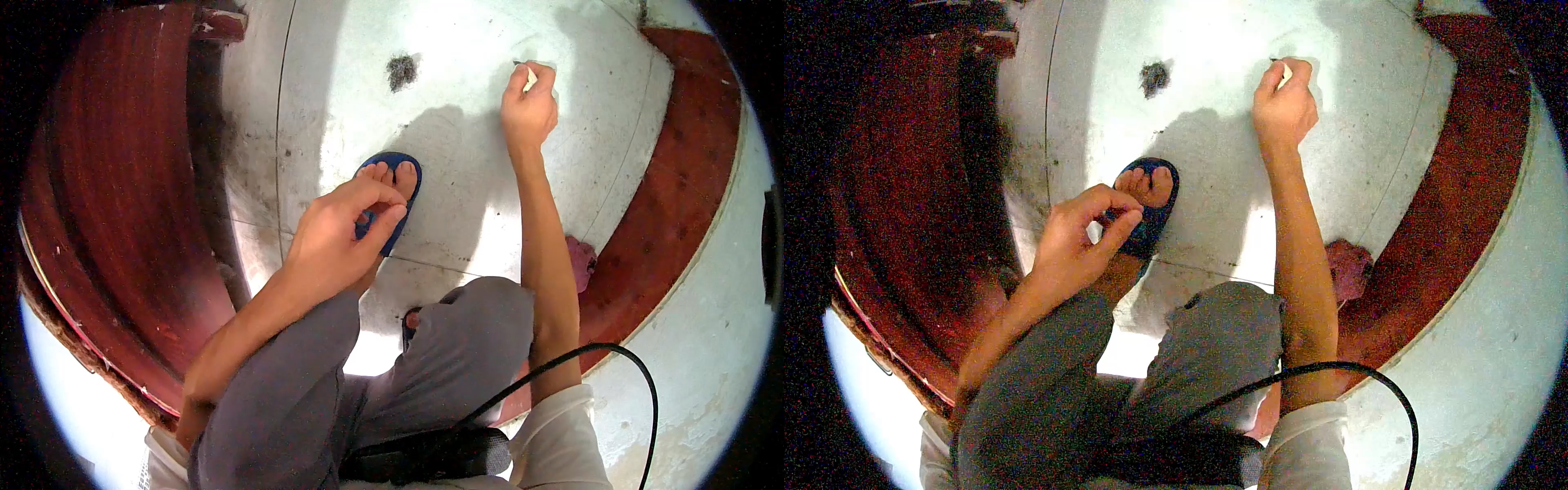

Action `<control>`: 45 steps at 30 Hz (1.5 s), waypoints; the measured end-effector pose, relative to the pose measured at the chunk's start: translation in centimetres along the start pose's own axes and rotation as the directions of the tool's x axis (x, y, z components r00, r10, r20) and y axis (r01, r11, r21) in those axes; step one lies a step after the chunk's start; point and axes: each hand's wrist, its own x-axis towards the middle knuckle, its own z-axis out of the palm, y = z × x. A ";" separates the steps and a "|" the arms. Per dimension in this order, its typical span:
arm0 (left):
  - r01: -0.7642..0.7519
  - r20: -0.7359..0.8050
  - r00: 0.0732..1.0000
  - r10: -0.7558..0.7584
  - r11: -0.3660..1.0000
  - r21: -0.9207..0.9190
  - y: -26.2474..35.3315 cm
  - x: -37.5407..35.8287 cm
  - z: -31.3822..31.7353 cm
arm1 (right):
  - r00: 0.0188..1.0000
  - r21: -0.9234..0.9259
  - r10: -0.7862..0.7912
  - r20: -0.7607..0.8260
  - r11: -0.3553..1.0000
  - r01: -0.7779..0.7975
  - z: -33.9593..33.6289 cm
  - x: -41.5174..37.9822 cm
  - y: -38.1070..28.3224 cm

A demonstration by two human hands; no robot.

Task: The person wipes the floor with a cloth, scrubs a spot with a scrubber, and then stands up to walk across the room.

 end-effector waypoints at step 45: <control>-0.015 0.011 1.000 0.015 1.000 0.023 -0.1 -0.5 0.1 | 0.989 0.290 0.014 0.150 0.955 -0.057 -1.2 -0.5 1.2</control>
